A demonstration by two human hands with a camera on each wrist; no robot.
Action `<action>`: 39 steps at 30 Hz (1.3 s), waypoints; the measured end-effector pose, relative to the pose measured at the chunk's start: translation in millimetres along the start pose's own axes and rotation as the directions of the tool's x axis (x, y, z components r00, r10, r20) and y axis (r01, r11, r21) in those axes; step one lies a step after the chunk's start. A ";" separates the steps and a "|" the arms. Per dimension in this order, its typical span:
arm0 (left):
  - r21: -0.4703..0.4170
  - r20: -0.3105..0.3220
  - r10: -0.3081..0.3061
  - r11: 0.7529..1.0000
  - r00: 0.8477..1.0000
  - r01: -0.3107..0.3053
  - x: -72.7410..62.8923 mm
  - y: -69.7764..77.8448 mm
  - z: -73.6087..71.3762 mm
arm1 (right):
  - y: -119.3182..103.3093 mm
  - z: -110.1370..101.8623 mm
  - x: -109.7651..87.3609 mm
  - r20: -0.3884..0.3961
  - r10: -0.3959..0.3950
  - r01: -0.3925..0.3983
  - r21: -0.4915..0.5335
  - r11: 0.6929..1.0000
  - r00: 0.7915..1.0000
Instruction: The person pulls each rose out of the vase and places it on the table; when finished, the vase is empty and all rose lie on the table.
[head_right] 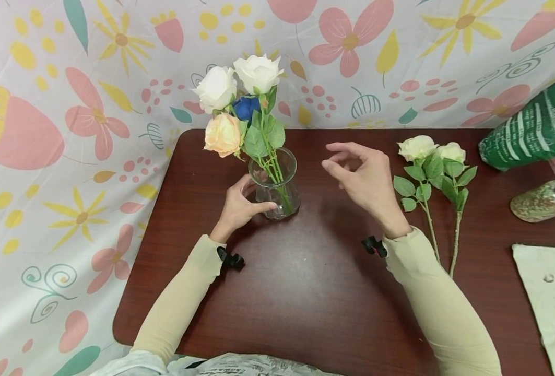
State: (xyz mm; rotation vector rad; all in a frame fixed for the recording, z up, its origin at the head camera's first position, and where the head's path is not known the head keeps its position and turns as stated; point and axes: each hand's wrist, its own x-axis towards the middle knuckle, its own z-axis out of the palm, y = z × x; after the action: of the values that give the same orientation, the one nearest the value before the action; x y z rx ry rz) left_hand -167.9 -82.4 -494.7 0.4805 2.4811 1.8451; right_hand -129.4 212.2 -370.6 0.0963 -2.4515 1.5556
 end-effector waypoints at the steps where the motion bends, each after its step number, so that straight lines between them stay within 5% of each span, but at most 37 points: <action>1: -0.001 0.000 0.000 1.000 1.000 0.000 0.0 -0.1 -0.1 | -2.9 3.7 1.1 0.007 -0.001 0.001 0.008 1.000 1.000; 20: 0.024 -0.003 -0.009 1.000 1.000 0.009 0.0 0.5 -1.3 | -30.6 59.6 32.9 0.132 -0.109 0.117 -0.055 0.992 0.985; 39: 0.046 0.003 -0.019 0.999 1.000 0.019 -0.5 -1.5 -0.9 | -45.5 86.7 55.3 0.100 -0.128 0.144 -0.179 0.973 0.987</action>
State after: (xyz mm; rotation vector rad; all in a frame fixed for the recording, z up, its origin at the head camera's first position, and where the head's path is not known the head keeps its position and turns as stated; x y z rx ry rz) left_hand -167.9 -83.8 -495.9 0.4600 2.5214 1.7825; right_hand -188.9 118.5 -352.8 0.2990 -2.5838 1.2861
